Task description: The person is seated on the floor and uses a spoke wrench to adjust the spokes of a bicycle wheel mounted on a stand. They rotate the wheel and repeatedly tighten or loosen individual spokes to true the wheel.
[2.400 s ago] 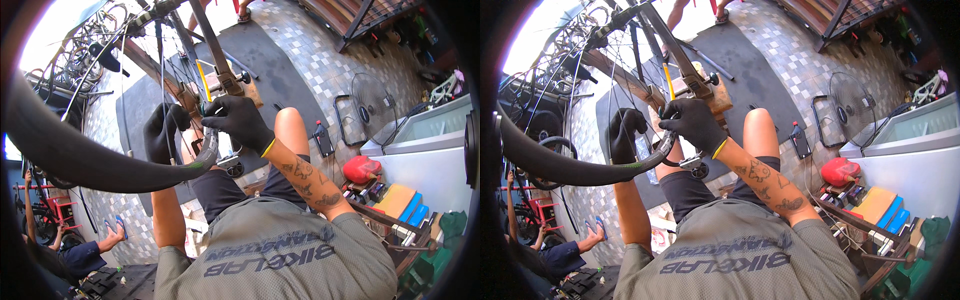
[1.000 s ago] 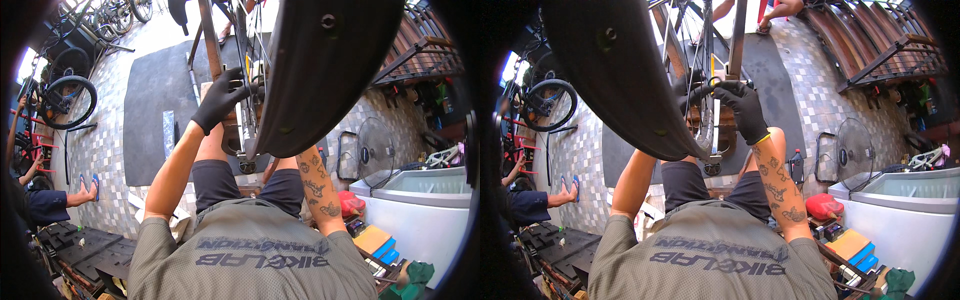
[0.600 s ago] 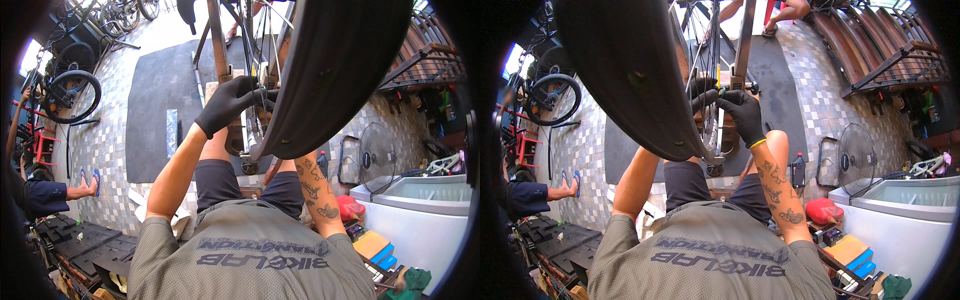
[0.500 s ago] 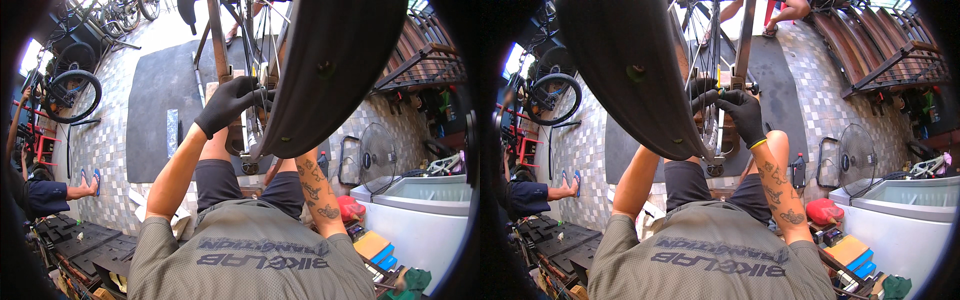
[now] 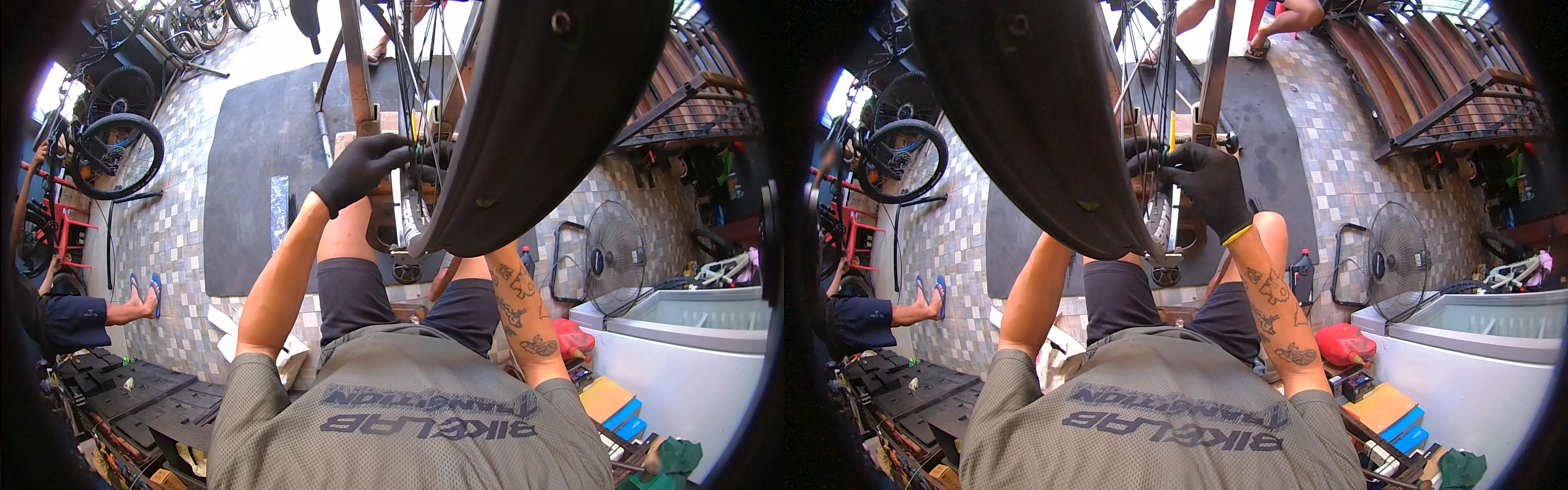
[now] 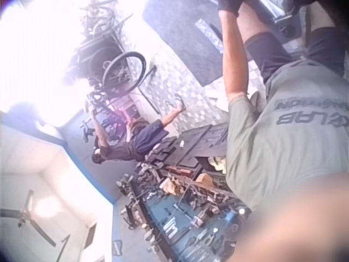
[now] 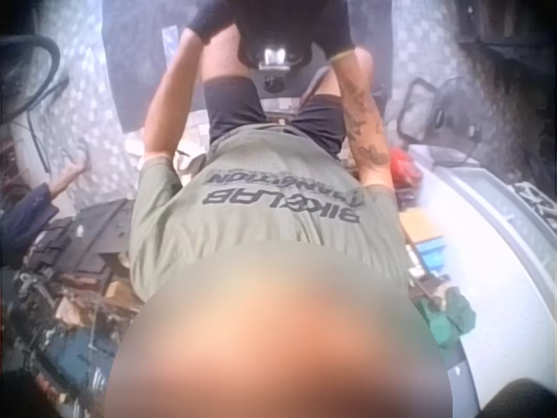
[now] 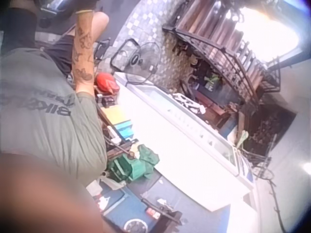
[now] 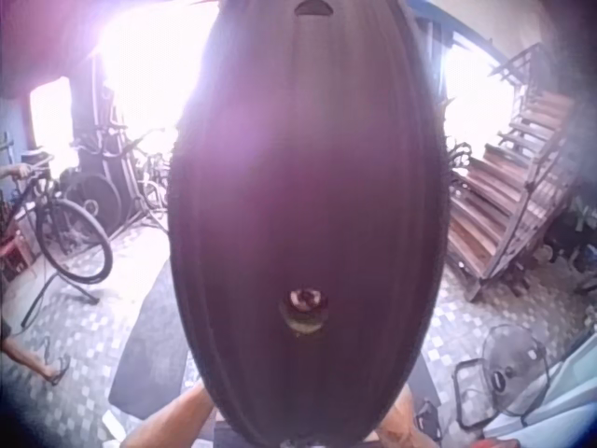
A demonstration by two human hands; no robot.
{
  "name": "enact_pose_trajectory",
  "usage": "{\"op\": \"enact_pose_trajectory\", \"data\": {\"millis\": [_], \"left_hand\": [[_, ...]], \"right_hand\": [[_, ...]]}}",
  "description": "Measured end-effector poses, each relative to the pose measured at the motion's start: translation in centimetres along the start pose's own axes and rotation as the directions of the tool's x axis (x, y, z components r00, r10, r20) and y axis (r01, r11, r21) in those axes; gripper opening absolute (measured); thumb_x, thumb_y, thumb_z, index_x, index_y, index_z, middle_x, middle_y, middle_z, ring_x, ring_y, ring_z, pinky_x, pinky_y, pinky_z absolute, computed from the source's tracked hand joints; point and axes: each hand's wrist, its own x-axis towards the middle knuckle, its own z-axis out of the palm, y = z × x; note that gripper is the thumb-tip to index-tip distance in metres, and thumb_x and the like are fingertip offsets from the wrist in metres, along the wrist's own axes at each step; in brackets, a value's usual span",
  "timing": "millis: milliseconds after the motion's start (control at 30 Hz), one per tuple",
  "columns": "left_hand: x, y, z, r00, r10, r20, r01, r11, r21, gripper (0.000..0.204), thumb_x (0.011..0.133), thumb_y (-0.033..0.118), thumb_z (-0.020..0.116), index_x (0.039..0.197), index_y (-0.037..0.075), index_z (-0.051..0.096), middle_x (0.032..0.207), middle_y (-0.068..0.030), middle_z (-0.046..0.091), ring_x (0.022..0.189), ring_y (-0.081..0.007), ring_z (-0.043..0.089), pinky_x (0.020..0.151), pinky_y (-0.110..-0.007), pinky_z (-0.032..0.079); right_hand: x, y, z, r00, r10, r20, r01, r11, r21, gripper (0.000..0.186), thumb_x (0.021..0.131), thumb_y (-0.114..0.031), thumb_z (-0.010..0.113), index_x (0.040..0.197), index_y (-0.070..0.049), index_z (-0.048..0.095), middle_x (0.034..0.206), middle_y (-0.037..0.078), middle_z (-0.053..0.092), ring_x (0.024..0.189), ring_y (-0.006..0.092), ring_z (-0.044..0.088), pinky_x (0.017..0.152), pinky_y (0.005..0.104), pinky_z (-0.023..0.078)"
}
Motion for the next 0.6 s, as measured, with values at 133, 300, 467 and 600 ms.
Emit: {"op": "enact_pose_trajectory", "data": {"millis": [133, 300, 467, 600], "left_hand": [[0.2, -0.3, -0.4, 0.997, -0.026, 0.079, 0.015, 0.990, 0.138, 0.032, 0.103, 0.021, 0.070, 0.122, -0.005, 0.071, 0.106, -0.0093, 0.075, 0.098, -0.0137, 0.067, 0.093, -0.032, 0.053], [0.6, 0.5, -0.3, 0.993, 0.046, 0.113, -0.049, 0.998, 0.028, 0.027, 0.098, 0.021, 0.077, 0.109, -0.004, 0.072, 0.098, -0.0050, 0.072, 0.092, -0.0101, 0.062, 0.085, -0.030, 0.052], [0.8, 0.8, 1.6, 0.995, 0.065, -0.078, -0.052, 0.986, 0.160, 0.029, 0.089, 0.023, 0.086, 0.095, 0.000, 0.071, 0.081, -0.0012, 0.066, 0.077, -0.0086, 0.055, 0.071, -0.032, 0.048], [0.9, 0.4, 3.5, 0.953, 0.176, -0.247, -0.109, 0.959, 0.263, 0.034, 0.085, 0.025, 0.089, 0.082, 0.002, 0.065, 0.069, -0.0047, 0.060, 0.065, -0.0131, 0.052, 0.062, -0.037, 0.046]], "right_hand": [[-0.9, -1.7, 0.0, 0.994, -0.088, -0.061, 0.078, 0.985, -0.154, 0.023, 0.085, -0.007, 0.081, 0.105, 0.001, 0.073, 0.092, 0.011, 0.080, 0.084, 0.0185, 0.077, 0.078, 0.0322, 0.060], [-1.4, -3.5, 0.5, 0.995, -0.029, -0.097, 0.013, 0.986, -0.166, 0.034, 0.087, -0.005, 0.076, 0.119, 0.001, 0.066, 0.094, 0.015, 0.079, 0.087, 0.0220, 0.079, 0.077, 0.0333, 0.060], [-1.1, -2.5, 0.4, 0.998, -0.059, -0.019, 0.058, 0.998, -0.037, 0.037, 0.090, -0.002, 0.072, 0.125, 0.003, 0.063, 0.100, 0.015, 0.079, 0.092, 0.0219, 0.078, 0.081, 0.0339, 0.060], [1.1, -0.7, -0.4, 0.982, -0.130, 0.136, 0.102, 0.975, 0.195, 0.040, 0.090, -0.001, 0.071, 0.128, 0.005, 0.062, 0.106, 0.013, 0.079, 0.099, 0.0186, 0.076, 0.088, 0.0324, 0.058]]}}
